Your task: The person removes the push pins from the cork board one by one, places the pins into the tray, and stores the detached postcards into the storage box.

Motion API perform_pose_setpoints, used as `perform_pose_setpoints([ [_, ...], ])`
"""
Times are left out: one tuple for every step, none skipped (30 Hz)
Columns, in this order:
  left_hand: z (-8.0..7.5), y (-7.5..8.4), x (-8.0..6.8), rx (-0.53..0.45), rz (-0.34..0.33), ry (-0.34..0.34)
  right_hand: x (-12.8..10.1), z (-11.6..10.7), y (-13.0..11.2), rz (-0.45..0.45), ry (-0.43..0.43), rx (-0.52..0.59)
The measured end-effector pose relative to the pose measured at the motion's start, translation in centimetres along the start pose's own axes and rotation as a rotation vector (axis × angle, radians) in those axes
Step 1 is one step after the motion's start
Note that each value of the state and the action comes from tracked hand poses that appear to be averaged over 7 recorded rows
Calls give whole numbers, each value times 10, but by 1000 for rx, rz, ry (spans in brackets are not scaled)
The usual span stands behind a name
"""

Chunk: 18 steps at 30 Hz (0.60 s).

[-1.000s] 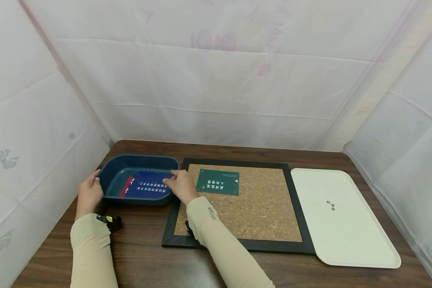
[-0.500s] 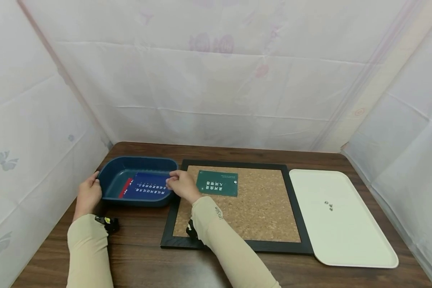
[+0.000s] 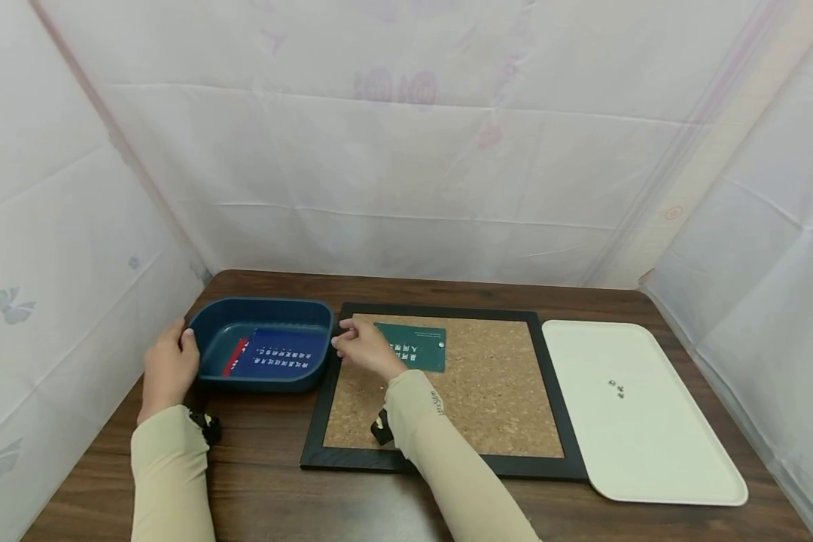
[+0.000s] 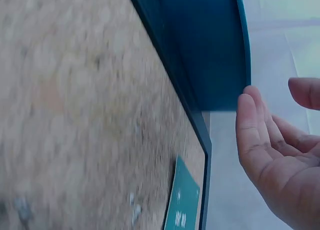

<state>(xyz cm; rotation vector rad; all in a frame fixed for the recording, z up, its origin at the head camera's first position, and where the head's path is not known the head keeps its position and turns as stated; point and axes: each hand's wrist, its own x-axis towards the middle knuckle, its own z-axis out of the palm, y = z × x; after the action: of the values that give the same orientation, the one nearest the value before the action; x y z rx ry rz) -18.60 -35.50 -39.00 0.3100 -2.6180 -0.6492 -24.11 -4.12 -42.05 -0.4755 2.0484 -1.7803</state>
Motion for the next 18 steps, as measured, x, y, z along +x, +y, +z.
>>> perform_pose_setpoints([
  [1,3,0,-3,22,12,-1,-3,1,2,-3,1],
  [1,6,1,-2,41,17,-2,-6,2,2,-6,-7],
  [3,10,1,-4,57,16,-2,-9,3,-1,-10,-8],
  [4,14,2,-8,72,12,-2,-12,4,-4,-13,-5],
  [6,18,3,-10,88,0,-3,-16,5,-9,-15,-13],
  [8,23,3,-10,107,-14,-3,-19,7,-13,-13,-22],
  [11,28,4,-4,124,-34,-4,-22,8,-16,-11,-32],
  [14,34,4,3,140,-53,-4,-25,10,-18,-8,-40],
  [18,40,4,6,158,-73,-4,-28,12,-19,-5,-39],
  [21,46,4,9,175,-95,-5,-31,14,-20,1,-48],
  [24,52,4,10,191,-120,-5,-34,15,-17,9,-58],
  [28,58,4,11,206,-144,-5,-37,18,-15,15,-61],
  [31,64,4,9,216,-168,-5,-40,20,-11,21,-62],
  [34,70,4,7,226,-190,-6,-42,21,-7,27,-62],
  [37,75,3,7,235,-214,-6,-45,23,-2,32,-62],
  [40,80,3,9,245,-234,-6,-47,25,2,39,-64],
  [44,85,3,12,256,-255,-6,-50,26,11,47,-63],
  [47,90,3,19,272,-271,-7,-52,27,16,54,-67],
])
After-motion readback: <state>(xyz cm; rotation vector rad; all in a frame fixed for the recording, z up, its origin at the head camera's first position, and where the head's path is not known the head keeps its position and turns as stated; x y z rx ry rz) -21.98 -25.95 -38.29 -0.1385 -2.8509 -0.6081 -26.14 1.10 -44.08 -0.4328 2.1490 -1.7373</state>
